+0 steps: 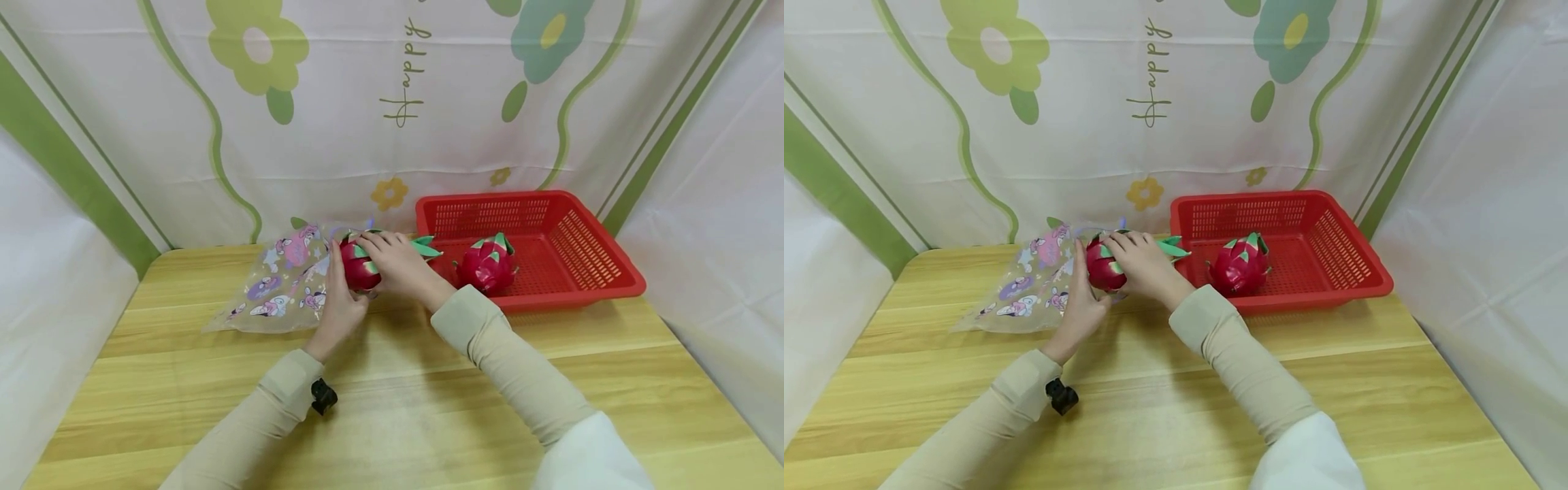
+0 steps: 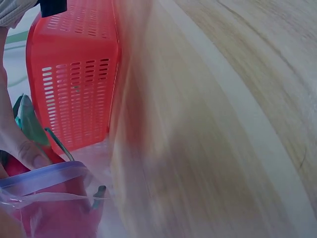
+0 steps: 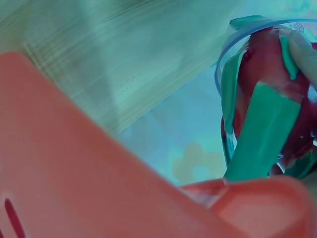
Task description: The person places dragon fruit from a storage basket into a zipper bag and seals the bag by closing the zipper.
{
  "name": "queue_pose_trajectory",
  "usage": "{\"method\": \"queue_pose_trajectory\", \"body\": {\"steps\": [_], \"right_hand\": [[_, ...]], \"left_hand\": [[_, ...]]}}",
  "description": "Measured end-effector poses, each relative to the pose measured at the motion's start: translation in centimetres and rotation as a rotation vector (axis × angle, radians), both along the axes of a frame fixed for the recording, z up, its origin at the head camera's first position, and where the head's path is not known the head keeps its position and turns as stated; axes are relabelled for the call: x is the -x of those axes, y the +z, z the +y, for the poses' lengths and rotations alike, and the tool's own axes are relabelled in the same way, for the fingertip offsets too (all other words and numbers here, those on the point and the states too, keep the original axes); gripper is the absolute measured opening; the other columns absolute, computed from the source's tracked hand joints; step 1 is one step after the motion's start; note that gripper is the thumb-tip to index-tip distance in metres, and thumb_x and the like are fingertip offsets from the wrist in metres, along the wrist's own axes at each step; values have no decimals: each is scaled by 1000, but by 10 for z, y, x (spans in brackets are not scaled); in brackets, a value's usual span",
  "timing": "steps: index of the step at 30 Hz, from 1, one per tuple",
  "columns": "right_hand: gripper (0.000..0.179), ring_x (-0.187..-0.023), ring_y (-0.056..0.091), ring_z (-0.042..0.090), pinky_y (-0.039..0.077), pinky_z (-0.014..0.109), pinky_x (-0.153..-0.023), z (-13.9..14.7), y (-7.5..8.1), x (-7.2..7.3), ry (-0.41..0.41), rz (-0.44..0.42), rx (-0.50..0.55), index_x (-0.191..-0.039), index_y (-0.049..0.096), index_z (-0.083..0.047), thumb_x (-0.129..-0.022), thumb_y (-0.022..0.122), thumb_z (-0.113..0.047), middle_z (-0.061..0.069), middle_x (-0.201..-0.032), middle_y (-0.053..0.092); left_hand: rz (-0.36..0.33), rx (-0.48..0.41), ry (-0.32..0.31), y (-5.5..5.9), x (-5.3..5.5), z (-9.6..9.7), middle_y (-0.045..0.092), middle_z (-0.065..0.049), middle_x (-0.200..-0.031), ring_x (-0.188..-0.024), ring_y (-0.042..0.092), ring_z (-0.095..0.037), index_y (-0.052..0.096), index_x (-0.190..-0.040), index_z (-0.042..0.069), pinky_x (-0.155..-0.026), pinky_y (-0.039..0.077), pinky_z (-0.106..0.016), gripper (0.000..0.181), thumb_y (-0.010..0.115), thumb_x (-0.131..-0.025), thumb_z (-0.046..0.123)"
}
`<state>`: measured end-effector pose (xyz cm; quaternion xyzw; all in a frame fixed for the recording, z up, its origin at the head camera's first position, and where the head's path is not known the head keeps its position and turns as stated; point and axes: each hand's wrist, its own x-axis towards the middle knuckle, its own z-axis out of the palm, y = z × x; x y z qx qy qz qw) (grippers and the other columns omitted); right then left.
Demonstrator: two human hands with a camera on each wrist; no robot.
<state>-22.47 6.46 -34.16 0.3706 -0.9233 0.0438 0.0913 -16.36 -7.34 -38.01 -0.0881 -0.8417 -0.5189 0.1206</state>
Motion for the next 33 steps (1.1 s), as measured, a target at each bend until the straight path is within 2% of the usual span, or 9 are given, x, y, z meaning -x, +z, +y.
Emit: {"method": "queue_pose_trajectory", "body": {"steps": [4, 13, 17, 26, 33], "right_hand": [[95, -134, 43, 30, 37, 43, -109, -2, -4, 0, 19, 22, -27, -144, 41, -8, -68, 82, -47, 10, -147, 46], [91, -131, 47, 29, 36, 42, -112, -7, -10, 1, 33, 23, -33, -141, 44, -7, -69, 82, -47, 12, -144, 49], [89, -129, 48, 29, 38, 41, -111, -10, -13, 1, 39, 38, -56, -141, 45, -7, -70, 80, -49, 12, -142, 50], [85, -122, 52, 27, 42, 40, -108, -13, -21, 3, 48, 47, -48, -139, 48, -13, -70, 80, -50, 12, -134, 54], [92, -130, 45, 27, 37, 43, -109, -6, -19, 7, 35, 4, -55, -143, 42, -13, -70, 76, -56, 7, -141, 51]], "left_hand": [[-10, -31, -13, -3, 1, 0, -1, -16, -162, -147, 14, -36, -6, -153, 6, -112, 32, -53, 100, 61, -80, -7], [-26, -63, 11, -7, 3, -3, -1, -14, -162, -148, 14, -32, -3, -153, 3, -113, 33, -50, 99, 54, -75, -14], [-59, -75, 21, -10, 4, -4, -2, -11, -162, -148, 14, -32, -4, -154, 7, -111, 36, -50, 100, 52, -73, -15], [-121, -95, 25, -15, 6, -8, -7, -4, -163, -149, 9, -29, -9, -154, 15, -113, 33, -49, 103, 51, -75, -12], [-130, -101, 22, -16, 8, -9, -9, -2, -162, -150, 5, -27, -11, -154, 21, -115, 30, -51, 105, 50, -75, -12]]}}
